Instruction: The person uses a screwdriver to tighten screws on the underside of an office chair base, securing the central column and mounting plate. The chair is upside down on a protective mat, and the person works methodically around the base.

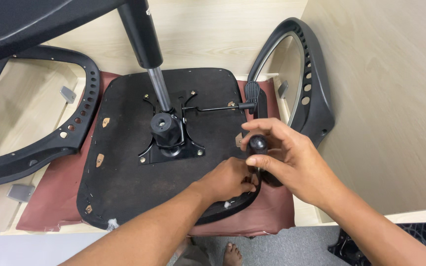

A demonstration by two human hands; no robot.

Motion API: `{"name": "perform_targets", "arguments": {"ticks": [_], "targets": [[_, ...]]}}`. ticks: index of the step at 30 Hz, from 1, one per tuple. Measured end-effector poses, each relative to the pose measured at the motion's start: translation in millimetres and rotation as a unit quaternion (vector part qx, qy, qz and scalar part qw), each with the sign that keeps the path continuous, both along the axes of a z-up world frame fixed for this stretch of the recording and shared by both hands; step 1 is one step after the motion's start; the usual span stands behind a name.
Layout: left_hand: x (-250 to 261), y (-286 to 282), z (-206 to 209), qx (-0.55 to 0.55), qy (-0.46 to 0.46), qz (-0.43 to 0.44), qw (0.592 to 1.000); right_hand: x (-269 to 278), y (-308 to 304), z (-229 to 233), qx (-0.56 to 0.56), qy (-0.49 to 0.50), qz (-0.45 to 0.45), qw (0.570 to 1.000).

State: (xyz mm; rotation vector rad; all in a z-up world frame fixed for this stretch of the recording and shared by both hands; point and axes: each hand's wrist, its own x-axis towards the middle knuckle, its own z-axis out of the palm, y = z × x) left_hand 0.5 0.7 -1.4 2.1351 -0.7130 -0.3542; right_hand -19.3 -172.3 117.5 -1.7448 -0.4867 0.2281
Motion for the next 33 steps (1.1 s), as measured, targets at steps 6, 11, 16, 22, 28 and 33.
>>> {"name": "perform_targets", "arguments": {"ticks": [6,11,16,22,28,33], "targets": [[-4.0,-6.3,5.8,0.038,0.053,0.063,0.996,-4.3,4.8,-1.0,-0.059,-0.135,0.041,0.988],[-6.3,-7.0,11.0,0.066,0.047,0.039,0.996,-3.8,3.9,-1.2,-0.070,-0.037,0.022,0.997],[-7.8,-7.8,13.2,0.018,0.022,0.066,0.997,-5.2,2.3,-3.8,-0.063,-0.114,0.054,0.990],[-11.0,-8.8,21.6,0.083,0.098,0.050,0.990,-6.1,-0.1,-2.9,-0.049,0.020,0.007,0.999],[-11.2,-12.5,22.3,0.068,0.049,0.075,0.994,-8.8,4.4,-2.5,-0.052,-0.112,0.009,0.992],[-11.3,-15.1,17.2,0.101,0.042,0.063,0.992,-9.7,2.4,-2.2,-0.037,-0.007,-0.010,0.999]]}}
